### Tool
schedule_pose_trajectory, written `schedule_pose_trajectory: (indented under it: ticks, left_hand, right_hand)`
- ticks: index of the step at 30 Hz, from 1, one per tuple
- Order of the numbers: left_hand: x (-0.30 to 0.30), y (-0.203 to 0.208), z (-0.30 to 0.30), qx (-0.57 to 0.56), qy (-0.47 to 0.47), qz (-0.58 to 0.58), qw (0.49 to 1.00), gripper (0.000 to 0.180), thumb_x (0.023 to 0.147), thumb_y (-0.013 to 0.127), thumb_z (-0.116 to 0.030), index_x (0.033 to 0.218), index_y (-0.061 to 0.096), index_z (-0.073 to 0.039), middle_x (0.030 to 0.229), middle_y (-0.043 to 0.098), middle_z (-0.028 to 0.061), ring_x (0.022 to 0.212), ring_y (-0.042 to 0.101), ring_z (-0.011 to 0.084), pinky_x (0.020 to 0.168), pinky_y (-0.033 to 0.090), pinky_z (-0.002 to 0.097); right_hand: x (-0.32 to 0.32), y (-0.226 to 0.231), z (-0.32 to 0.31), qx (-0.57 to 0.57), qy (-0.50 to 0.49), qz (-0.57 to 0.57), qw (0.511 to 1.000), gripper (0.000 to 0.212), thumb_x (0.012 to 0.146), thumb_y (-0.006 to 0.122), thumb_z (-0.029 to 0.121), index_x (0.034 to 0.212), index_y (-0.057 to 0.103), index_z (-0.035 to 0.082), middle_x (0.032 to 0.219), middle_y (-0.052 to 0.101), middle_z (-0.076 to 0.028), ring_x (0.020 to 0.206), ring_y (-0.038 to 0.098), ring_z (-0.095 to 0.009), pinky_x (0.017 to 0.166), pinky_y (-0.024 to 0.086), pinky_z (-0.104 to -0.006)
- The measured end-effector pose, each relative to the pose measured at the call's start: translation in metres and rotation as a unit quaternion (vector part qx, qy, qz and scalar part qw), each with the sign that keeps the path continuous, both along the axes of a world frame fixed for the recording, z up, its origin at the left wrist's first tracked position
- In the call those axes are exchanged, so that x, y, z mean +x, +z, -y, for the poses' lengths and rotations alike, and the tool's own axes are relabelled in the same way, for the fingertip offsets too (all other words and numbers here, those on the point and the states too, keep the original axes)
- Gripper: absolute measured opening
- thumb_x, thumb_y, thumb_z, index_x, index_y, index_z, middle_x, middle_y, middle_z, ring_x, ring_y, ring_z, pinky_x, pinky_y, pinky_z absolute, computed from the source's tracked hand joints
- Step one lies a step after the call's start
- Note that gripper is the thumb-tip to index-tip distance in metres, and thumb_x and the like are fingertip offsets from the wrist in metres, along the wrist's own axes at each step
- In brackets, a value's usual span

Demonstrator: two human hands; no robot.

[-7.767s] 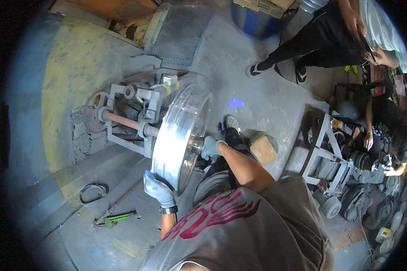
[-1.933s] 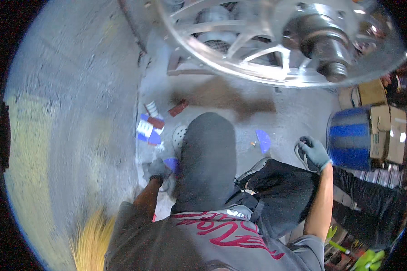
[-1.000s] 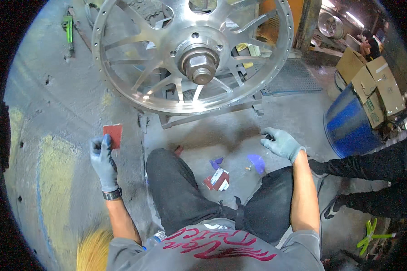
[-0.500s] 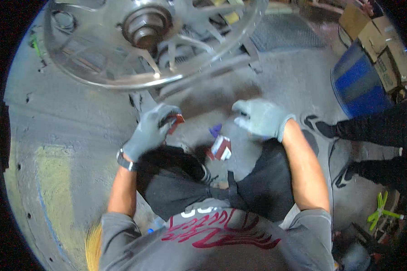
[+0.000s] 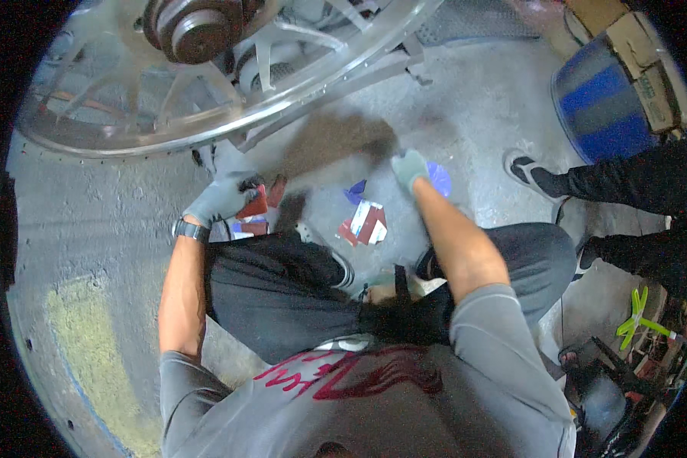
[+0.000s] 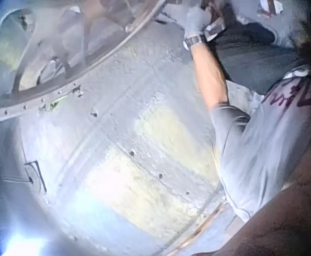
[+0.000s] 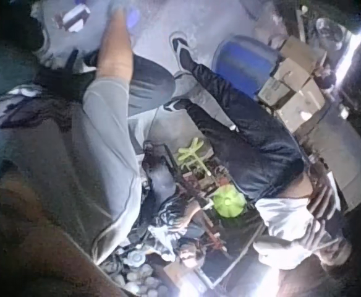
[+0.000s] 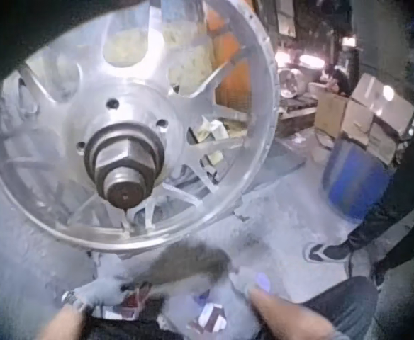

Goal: The person mounts a silver wheel rim onto a bench-mounted lathe, secures it, and then sits on the floor to sand the outer edge of the rim with a sanding block while the lathe rotates. The person continues sanding the rim's edge for the remainder of the clip.

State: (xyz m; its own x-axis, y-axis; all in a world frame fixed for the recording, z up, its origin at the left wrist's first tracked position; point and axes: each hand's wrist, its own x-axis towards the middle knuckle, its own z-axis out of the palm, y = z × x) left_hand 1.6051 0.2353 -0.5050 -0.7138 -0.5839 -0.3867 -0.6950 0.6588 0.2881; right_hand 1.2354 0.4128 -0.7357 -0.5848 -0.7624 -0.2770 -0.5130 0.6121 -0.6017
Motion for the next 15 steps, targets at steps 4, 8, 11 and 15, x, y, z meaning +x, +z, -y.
schedule_pose_trajectory:
  ticks: [4, 8, 11, 15]
  left_hand:
    - [0.016, -0.003, 0.011, 0.037, 0.036, -0.076, 0.996, 0.030, 0.096, 0.064, -0.013, 0.125, 0.067, -0.004, 0.120, 0.072, 0.0223, 0.111, 0.069, 0.0408, 0.097, 0.053, 0.0440]
    - [0.016, 0.000, 0.017, 0.047, 0.076, -0.087, 0.992, 0.030, 0.099, 0.062, -0.014, 0.127, 0.068, -0.005, 0.123, 0.072, 0.0194, 0.115, 0.069, 0.0367, 0.100, 0.053, 0.0428]
    - [0.016, -0.010, 0.025, 0.064, 0.110, -0.066, 0.990, 0.033, 0.100, 0.062, -0.018, 0.131, 0.069, -0.008, 0.128, 0.072, 0.0176, 0.119, 0.069, 0.0354, 0.103, 0.052, 0.0415]
    - [0.019, -0.033, 0.048, 0.031, 0.089, 0.034, 0.995, 0.036, 0.105, 0.056, -0.030, 0.133, 0.069, -0.011, 0.131, 0.071, 0.0172, 0.121, 0.068, 0.0341, 0.103, 0.052, 0.0416]
  right_hand:
    - [0.086, -0.096, -0.063, 0.175, 0.024, 0.031, 0.984, 0.045, 0.081, 0.073, 0.035, 0.108, 0.076, -0.001, 0.119, 0.073, -0.029, 0.115, 0.069, -0.044, 0.097, 0.054, -0.0510]
    - [0.133, -0.151, -0.104, 0.185, -0.123, 0.070, 0.973, 0.048, 0.081, 0.076, 0.028, 0.118, 0.068, 0.000, 0.113, 0.073, -0.028, 0.110, 0.071, -0.043, 0.094, 0.055, -0.0479]
    - [0.148, -0.189, -0.112, 0.134, -0.168, 0.052, 0.975, 0.046, 0.083, 0.076, 0.024, 0.122, 0.062, 0.004, 0.106, 0.074, -0.024, 0.096, 0.073, -0.040, 0.081, 0.058, -0.0470]
    - [0.148, -0.216, -0.109, 0.068, -0.228, 0.289, 0.927, 0.032, 0.088, 0.072, 0.015, 0.118, 0.062, 0.009, 0.091, 0.071, -0.014, 0.068, 0.069, -0.027, 0.053, 0.053, -0.0414]
